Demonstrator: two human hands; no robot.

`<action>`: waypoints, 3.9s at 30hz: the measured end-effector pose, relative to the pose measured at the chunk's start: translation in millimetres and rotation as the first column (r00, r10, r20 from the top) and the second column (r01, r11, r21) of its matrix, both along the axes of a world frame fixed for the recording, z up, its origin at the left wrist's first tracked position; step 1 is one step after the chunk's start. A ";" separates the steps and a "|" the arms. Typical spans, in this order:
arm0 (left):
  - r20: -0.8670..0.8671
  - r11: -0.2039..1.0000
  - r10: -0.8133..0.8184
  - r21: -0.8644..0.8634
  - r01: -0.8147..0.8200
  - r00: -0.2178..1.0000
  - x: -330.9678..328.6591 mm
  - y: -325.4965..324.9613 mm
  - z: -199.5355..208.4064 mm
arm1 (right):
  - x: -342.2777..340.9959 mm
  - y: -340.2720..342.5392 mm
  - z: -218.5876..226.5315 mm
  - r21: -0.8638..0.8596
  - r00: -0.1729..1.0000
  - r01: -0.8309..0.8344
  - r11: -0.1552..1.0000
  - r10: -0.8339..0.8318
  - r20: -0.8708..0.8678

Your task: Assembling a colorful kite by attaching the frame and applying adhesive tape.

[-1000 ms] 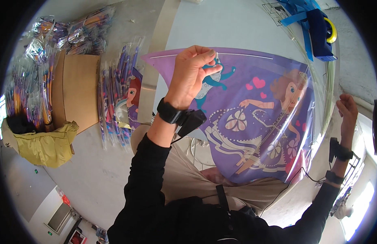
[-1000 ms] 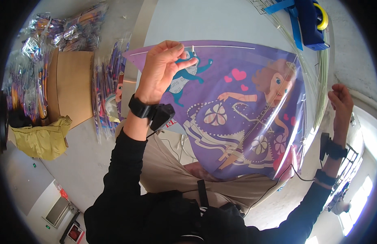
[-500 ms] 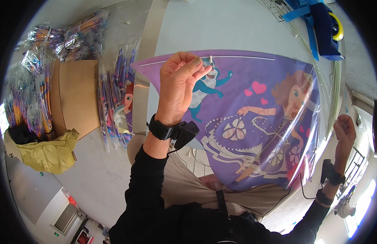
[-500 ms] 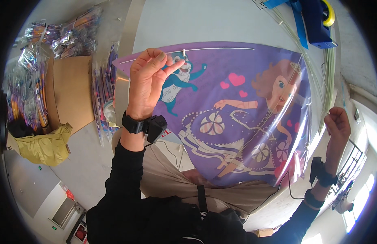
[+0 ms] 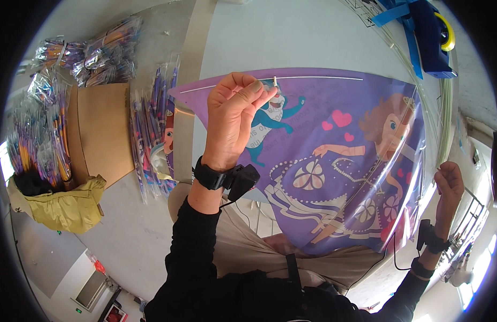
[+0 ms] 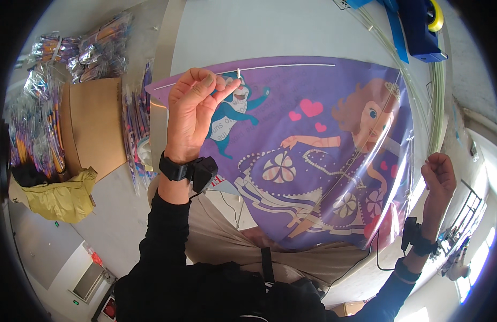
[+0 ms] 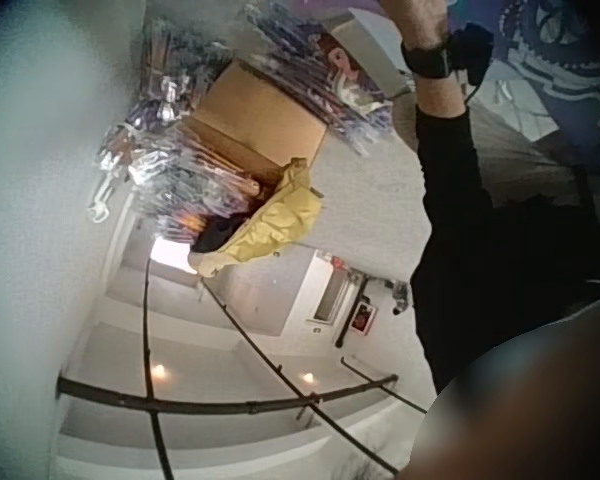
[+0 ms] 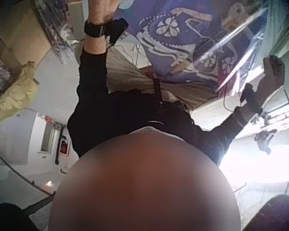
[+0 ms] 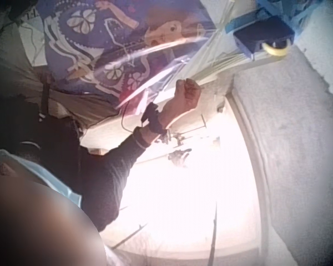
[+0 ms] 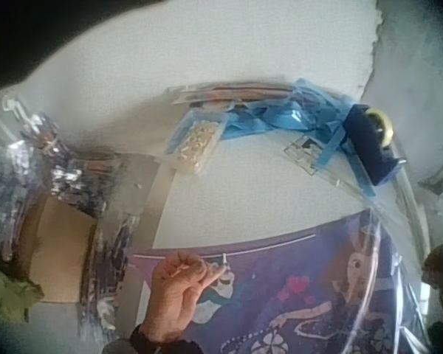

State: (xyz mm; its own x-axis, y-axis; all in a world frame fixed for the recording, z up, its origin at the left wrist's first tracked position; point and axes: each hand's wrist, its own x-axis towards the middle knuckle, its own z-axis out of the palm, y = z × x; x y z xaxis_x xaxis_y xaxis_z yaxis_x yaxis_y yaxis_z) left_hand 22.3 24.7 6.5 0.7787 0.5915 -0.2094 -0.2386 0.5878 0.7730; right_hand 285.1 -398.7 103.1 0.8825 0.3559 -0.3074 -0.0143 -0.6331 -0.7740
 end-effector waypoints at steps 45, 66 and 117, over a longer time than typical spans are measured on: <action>-0.020 1.000 0.016 -0.019 -0.016 1.000 3.7 -1.1 -0.9 | 0.3 -2.3 -10.5 -0.010 0.999 0.018 1.000 -0.018 -0.031; -0.185 0.958 0.214 0.232 -0.169 0.959 -22.3 35.9 32.4 | 4.8 65.5 -2.0 -0.026 0.997 -0.040 0.999 0.042 0.071; -0.487 0.778 0.556 0.589 -0.218 0.673 -91.2 109.5 -34.6 | 38.5 235.8 -83.8 -0.086 0.920 -0.382 0.920 0.388 0.062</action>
